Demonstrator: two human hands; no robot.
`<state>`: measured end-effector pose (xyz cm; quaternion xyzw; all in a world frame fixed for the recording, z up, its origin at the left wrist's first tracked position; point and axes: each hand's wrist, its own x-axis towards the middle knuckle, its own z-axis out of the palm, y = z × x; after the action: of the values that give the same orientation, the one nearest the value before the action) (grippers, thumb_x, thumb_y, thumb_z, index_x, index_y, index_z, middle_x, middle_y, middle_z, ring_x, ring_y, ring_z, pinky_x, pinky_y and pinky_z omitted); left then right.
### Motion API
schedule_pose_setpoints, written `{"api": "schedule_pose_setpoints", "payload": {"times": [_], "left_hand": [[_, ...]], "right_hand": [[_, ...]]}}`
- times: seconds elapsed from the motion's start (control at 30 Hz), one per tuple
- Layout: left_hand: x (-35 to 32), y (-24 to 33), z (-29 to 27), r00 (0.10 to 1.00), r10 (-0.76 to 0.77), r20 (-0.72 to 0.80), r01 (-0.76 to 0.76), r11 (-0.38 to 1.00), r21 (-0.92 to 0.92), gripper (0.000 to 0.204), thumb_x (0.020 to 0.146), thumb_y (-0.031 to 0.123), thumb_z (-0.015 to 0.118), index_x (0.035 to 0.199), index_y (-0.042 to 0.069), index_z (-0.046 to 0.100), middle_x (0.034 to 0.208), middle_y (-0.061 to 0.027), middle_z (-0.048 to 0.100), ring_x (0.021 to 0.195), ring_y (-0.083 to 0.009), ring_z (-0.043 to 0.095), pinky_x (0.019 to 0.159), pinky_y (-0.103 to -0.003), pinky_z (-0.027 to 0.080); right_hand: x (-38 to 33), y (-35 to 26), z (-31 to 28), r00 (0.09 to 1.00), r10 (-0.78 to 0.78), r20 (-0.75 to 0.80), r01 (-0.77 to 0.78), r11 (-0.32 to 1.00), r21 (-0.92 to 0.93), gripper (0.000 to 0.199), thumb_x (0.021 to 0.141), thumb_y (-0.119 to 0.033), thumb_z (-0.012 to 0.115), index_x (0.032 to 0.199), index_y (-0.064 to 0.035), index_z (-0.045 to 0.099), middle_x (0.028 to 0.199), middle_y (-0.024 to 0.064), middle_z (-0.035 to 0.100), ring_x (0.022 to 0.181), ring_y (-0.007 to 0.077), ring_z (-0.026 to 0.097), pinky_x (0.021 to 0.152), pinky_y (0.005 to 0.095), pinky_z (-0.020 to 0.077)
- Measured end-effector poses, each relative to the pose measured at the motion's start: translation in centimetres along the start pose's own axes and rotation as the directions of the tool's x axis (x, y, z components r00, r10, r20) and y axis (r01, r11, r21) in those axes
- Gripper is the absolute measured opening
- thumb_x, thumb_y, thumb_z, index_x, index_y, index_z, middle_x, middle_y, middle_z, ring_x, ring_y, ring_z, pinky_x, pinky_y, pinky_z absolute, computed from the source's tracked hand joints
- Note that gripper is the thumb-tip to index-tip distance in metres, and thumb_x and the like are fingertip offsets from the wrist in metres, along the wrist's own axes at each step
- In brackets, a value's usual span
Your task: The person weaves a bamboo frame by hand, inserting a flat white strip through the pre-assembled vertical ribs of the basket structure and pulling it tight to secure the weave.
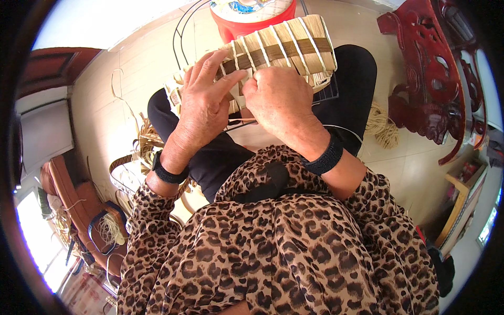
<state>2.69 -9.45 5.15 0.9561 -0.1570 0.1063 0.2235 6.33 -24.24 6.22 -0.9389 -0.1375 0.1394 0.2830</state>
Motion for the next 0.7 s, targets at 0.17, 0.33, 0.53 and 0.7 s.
{"api": "schedule_pose_setpoints", "payload": {"times": [0.17, 0.33, 0.53, 0.7], "left_hand": [[0.2, -0.1, 0.0, 1.0, 0.013, 0.02, -0.013, 1.0, -0.008, 0.04, 0.061, -0.005, 0.054, 0.098, 0.009, 0.062, 0.12, -0.0135, 0.047, 0.114, -0.0313, 0.041, 0.089, -0.041, 0.036], [0.1, -0.2, -0.3, 0.999, 0.001, 0.037, -0.001, 1.0, 0.01, 0.038, 0.064, -0.006, 0.053, 0.097, 0.009, 0.063, 0.12, -0.0136, 0.047, 0.114, -0.0313, 0.041, 0.09, -0.042, 0.036], [1.9, -1.6, -0.7, 0.993, -0.103, 0.059, 0.114, 0.965, -0.237, 0.024, 0.07, -0.001, 0.056, 0.091, 0.006, 0.064, 0.102, -0.0141, 0.058, 0.099, -0.0284, 0.053, 0.081, -0.036, 0.044], [4.8, -2.6, 0.4, 0.999, -0.044, -0.004, 0.043, 0.998, -0.038, 0.01, 0.072, 0.01, 0.06, 0.078, 0.004, 0.066, 0.072, -0.0122, 0.058, 0.074, -0.0282, 0.053, 0.068, -0.037, 0.044]], "right_hand": [[-0.7, -0.6, -1.0, 0.997, 0.052, 0.064, -0.048, 0.997, -0.063, 0.029, 0.077, -0.023, 0.051, 0.063, -0.0002, 0.063, 0.06, 0.0191, 0.058, 0.06, 0.0353, 0.059, 0.058, 0.0433, 0.0477], [-0.8, -0.5, -1.1, 0.994, 0.048, 0.095, -0.043, 0.997, -0.056, 0.028, 0.076, -0.022, 0.052, 0.063, -0.0005, 0.063, 0.06, 0.0187, 0.058, 0.06, 0.035, 0.059, 0.058, 0.0429, 0.048], [-0.2, -0.3, -0.4, 1.0, -0.003, 0.012, 0.004, 0.996, -0.088, 0.025, 0.075, -0.02, 0.052, 0.064, -0.0008, 0.063, 0.062, 0.0185, 0.059, 0.06, 0.035, 0.059, 0.058, 0.0427, 0.0483], [-0.6, 0.3, -0.3, 0.999, -0.035, 0.03, 0.038, 0.992, -0.122, 0.023, 0.075, -0.019, 0.052, 0.063, -0.0015, 0.063, 0.062, 0.0182, 0.059, 0.06, 0.0345, 0.06, 0.056, 0.0419, 0.0485]]}}
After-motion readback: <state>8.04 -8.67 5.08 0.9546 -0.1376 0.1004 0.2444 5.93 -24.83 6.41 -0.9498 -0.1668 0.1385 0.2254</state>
